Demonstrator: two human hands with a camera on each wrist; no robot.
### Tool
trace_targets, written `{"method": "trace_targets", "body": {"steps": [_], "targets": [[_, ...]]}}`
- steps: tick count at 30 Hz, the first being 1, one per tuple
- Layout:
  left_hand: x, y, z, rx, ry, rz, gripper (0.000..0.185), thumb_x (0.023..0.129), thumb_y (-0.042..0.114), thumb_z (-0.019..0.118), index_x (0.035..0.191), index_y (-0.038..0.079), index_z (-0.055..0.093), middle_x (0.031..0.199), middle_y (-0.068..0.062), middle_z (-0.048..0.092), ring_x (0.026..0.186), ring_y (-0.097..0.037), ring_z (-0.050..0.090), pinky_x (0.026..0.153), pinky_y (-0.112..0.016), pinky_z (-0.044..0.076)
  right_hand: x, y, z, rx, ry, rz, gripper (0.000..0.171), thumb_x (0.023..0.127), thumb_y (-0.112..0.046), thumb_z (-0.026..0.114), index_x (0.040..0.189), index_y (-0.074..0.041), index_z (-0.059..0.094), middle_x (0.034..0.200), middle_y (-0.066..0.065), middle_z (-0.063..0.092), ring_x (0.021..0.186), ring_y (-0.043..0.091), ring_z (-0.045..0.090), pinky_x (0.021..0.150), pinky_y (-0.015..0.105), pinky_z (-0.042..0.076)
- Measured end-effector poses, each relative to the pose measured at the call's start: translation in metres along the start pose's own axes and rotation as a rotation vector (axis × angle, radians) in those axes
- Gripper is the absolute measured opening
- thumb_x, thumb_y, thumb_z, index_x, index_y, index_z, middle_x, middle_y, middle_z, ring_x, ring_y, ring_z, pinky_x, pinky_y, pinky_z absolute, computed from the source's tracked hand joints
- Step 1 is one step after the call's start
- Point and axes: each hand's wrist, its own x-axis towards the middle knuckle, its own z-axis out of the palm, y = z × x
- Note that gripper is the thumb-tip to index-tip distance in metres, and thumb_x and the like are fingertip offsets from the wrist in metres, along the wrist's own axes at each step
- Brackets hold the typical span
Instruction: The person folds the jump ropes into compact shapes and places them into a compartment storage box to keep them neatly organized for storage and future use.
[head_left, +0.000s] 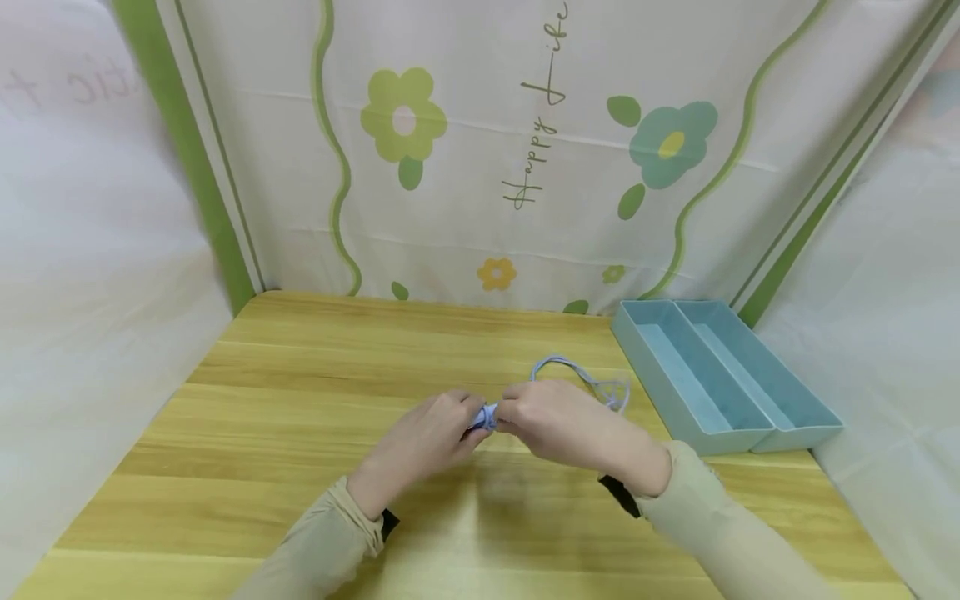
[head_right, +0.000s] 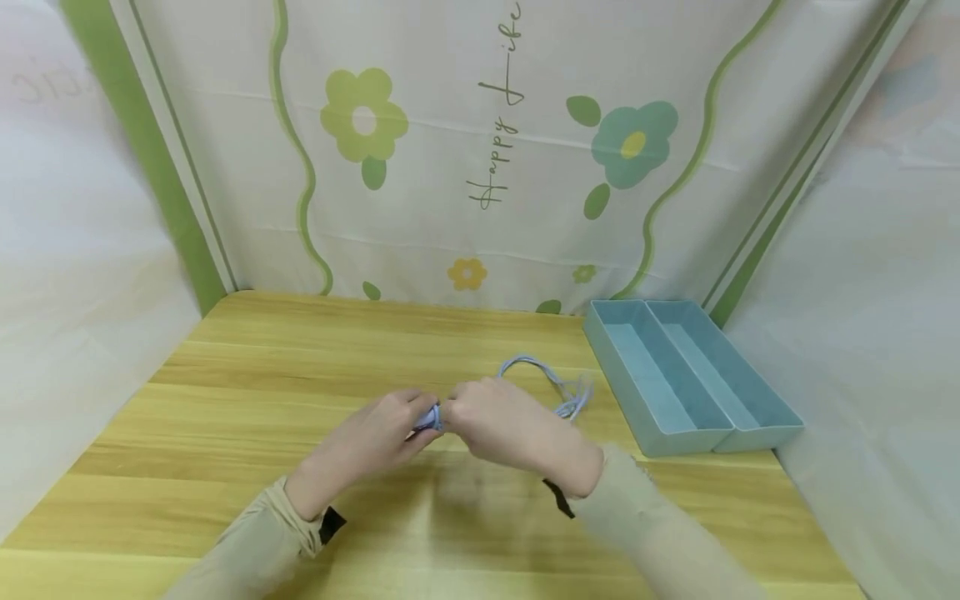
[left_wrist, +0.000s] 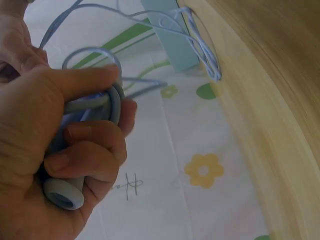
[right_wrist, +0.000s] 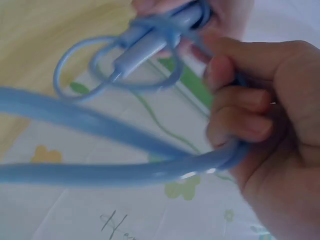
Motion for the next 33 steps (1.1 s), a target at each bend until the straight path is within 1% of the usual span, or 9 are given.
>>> {"method": "trace_targets", "body": {"steps": [2,5,8,11,14,21,25,29,33], "targets": [[0.000,0.000,0.000,-0.020,-0.002,0.025,0.015,0.093,0.020,0.070,0.089,0.008,0.062,0.075,0.003,0.052,0.059,-0.005,0.044,0.049,-0.016,0.037,0.000,0.009,-0.002,0.057,0.073,-0.082,0.015,0.085,-0.008,0.078,0.077,-0.014,0.067,0.066,-0.007,0.039,0.054,0.003,0.031,0.049,0.015,0.031],[0.001,0.000,-0.001,-0.075,-0.008,0.067,0.015,0.093,0.022,0.069,0.096,0.009,0.066,0.076,0.006,0.054,0.058,-0.002,0.045,0.050,-0.013,0.038,0.000,0.022,-0.001,0.232,0.158,-0.170,0.012,0.080,-0.003,0.081,0.084,-0.012,0.076,0.069,-0.007,0.046,0.056,0.000,0.038,0.052,0.013,0.036],[0.002,0.002,-0.001,-0.149,-0.015,0.102,0.024,0.093,0.027,0.071,0.105,0.007,0.068,0.078,0.005,0.058,0.059,0.000,0.048,0.050,-0.010,0.039,0.002,0.031,0.002,0.417,0.209,-0.202,0.016,0.079,0.000,0.081,0.092,-0.008,0.079,0.076,-0.006,0.056,0.060,0.000,0.048,0.056,0.011,0.042],[0.003,0.003,-0.001,-0.222,-0.011,0.117,0.036,0.090,0.034,0.074,0.111,0.005,0.068,0.084,0.003,0.064,0.063,0.002,0.053,0.054,-0.008,0.041,0.003,0.036,0.008,0.525,0.241,-0.206,0.014,0.081,0.001,0.079,0.092,-0.007,0.078,0.078,-0.004,0.060,0.059,0.001,0.050,0.055,0.013,0.044],[0.004,0.003,-0.001,-0.269,0.015,0.130,0.042,0.088,0.036,0.076,0.114,0.004,0.068,0.086,0.001,0.067,0.066,0.003,0.055,0.055,-0.007,0.042,0.003,0.039,0.012,0.601,0.253,-0.176,0.015,0.081,0.003,0.078,0.093,-0.006,0.078,0.081,-0.003,0.064,0.060,0.003,0.051,0.053,0.015,0.045],[0.005,0.002,0.001,-0.295,0.088,0.187,0.017,0.087,0.014,0.071,0.098,0.002,0.064,0.073,0.004,0.056,0.056,0.001,0.043,0.045,-0.009,0.034,-0.001,0.045,0.016,0.812,0.251,-0.012,0.020,0.077,0.013,0.076,0.090,-0.002,0.077,0.082,0.003,0.068,0.061,0.013,0.053,0.051,0.024,0.044],[0.005,0.002,0.001,-0.316,0.081,0.201,0.018,0.082,0.008,0.069,0.098,0.001,0.064,0.074,0.005,0.054,0.057,0.002,0.042,0.046,-0.008,0.034,-0.003,0.046,0.014,0.873,0.228,0.068,0.015,0.076,0.010,0.079,0.086,-0.001,0.074,0.079,0.006,0.067,0.059,0.015,0.052,0.050,0.024,0.043],[0.005,0.003,0.001,-0.320,0.056,0.208,0.021,0.081,0.006,0.069,0.100,-0.001,0.063,0.075,0.004,0.054,0.058,-0.001,0.045,0.047,-0.008,0.036,-0.007,0.055,0.019,0.930,0.161,0.080,0.014,0.083,0.007,0.074,0.092,-0.002,0.076,0.084,0.006,0.068,0.061,0.016,0.050,0.052,0.024,0.042],[0.005,0.004,0.001,-0.339,0.049,0.212,0.029,0.082,0.005,0.068,0.108,-0.003,0.059,0.078,0.002,0.055,0.058,-0.003,0.047,0.047,-0.008,0.038,-0.013,0.067,0.024,0.959,0.100,0.042,0.021,0.091,0.007,0.065,0.106,-0.002,0.076,0.088,0.005,0.066,0.062,0.017,0.047,0.055,0.026,0.042]]}}
